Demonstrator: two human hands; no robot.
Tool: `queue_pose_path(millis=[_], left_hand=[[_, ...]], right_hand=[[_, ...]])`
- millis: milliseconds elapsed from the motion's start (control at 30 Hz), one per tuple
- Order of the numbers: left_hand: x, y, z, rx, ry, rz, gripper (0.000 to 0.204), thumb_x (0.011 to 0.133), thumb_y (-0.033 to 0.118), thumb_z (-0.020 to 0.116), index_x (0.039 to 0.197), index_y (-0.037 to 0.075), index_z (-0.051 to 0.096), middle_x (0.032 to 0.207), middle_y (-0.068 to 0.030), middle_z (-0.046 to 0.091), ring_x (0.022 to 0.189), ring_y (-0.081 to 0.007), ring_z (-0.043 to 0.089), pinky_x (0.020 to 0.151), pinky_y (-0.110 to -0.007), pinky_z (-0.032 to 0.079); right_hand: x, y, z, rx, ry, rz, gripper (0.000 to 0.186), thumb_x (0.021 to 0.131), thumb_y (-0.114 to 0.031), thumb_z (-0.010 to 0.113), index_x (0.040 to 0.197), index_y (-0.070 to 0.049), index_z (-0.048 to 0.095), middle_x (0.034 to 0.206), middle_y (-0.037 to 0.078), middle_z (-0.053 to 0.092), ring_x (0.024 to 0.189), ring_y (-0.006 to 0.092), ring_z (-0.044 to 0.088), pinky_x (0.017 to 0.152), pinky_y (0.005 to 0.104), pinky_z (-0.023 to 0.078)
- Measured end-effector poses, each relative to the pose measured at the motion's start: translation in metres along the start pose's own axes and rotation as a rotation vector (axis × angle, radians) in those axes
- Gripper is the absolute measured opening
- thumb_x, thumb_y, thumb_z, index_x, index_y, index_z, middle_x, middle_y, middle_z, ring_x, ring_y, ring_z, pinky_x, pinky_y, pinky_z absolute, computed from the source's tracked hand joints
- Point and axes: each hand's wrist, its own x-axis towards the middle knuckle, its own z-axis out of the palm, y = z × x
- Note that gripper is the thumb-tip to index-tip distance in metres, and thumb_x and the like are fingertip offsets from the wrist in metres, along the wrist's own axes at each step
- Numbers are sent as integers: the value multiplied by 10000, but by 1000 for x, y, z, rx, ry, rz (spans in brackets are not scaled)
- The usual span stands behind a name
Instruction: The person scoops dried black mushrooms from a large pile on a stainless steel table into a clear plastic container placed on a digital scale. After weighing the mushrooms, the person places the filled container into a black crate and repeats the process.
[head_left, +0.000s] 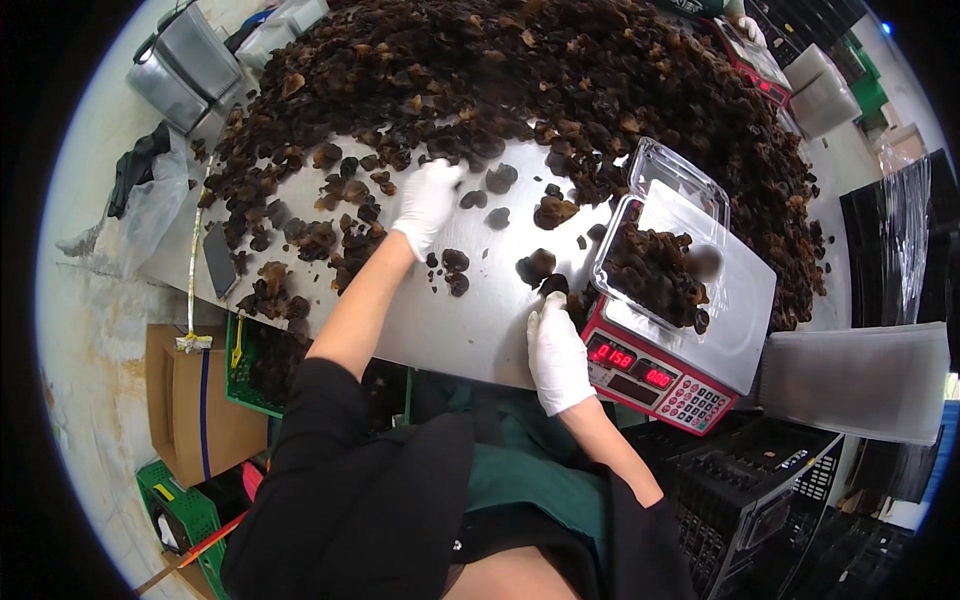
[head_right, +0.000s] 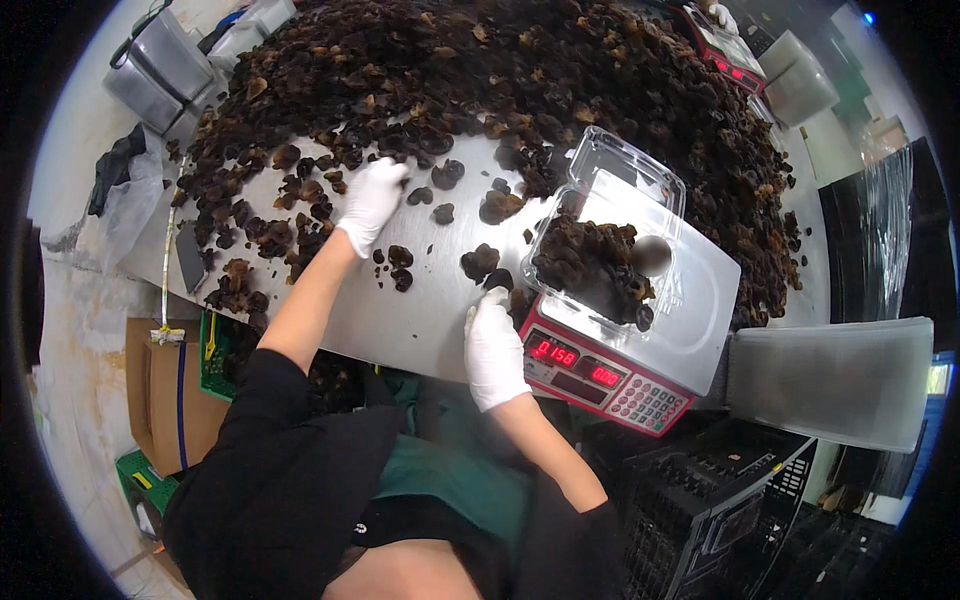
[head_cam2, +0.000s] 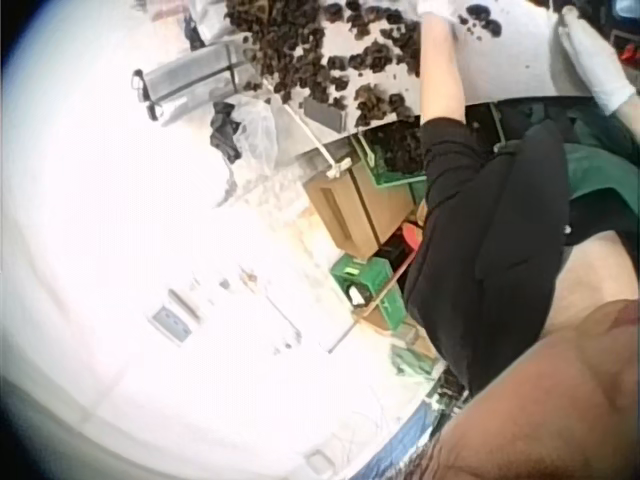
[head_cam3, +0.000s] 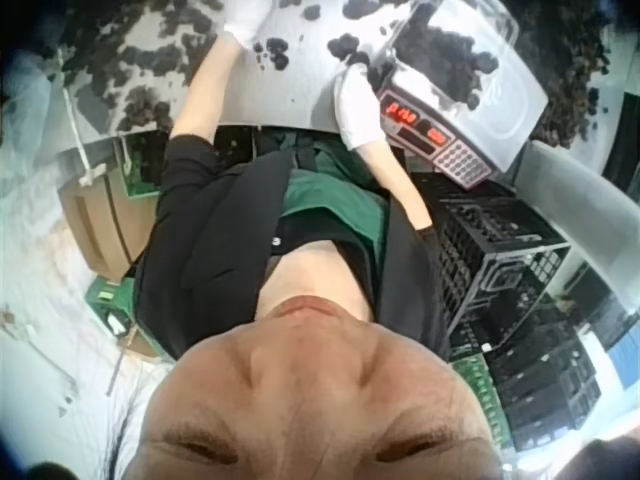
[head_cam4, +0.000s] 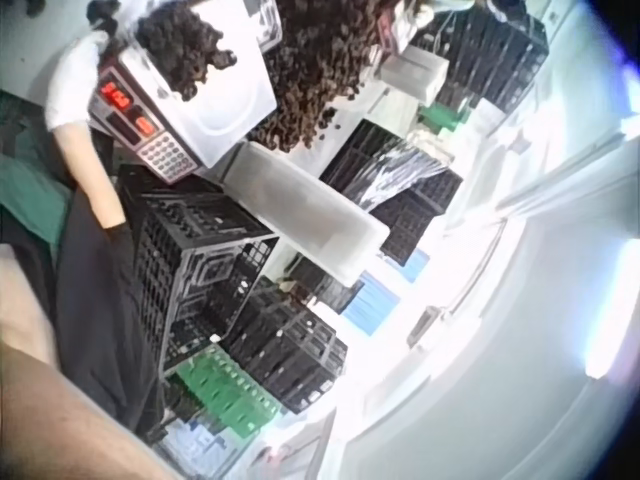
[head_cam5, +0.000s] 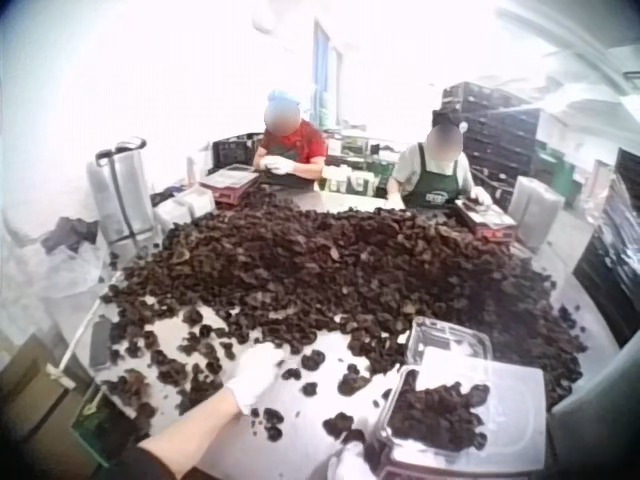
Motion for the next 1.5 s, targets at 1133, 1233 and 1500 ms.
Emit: queue_pose_path(millis=[1133, 1233, 1500], left_hand=[[28, 202, -71, -872, -76, 485, 249, 882, 94, 689, 1128, 82, 720, 1193, -129, 677, 1094, -272, 644, 949, -352, 507], [29, 198, -68, -1065, -69, 314, 234, 878, 15, 675, 1107, 42, 717, 1097, -109, 712, 1002, -228, 668, 898, -317, 516], [66, 218, -67, -365, 38, 715, 297, 719, 5, 693, 993, 110, 743, 862, -55, 662, 792, -253, 603, 700, -365, 493]], right_hand=[[13, 97, -172, -72, 700, 75, 197, 890, -93, 711, 1081, -47, 715, 869, 131, 707, 723, 213, 674, 679, 313, 536], [9, 107, -163, -40, 755, 90, 141, 897, -83, 700, 1030, -37, 718, 826, 128, 689, 688, 187, 643, 658, 299, 522], [18, 92, -150, -36, 653, 52, 173, 900, -49, 667, 1070, -23, 690, 949, 156, 699, 833, 303, 678, 760, 384, 535]])
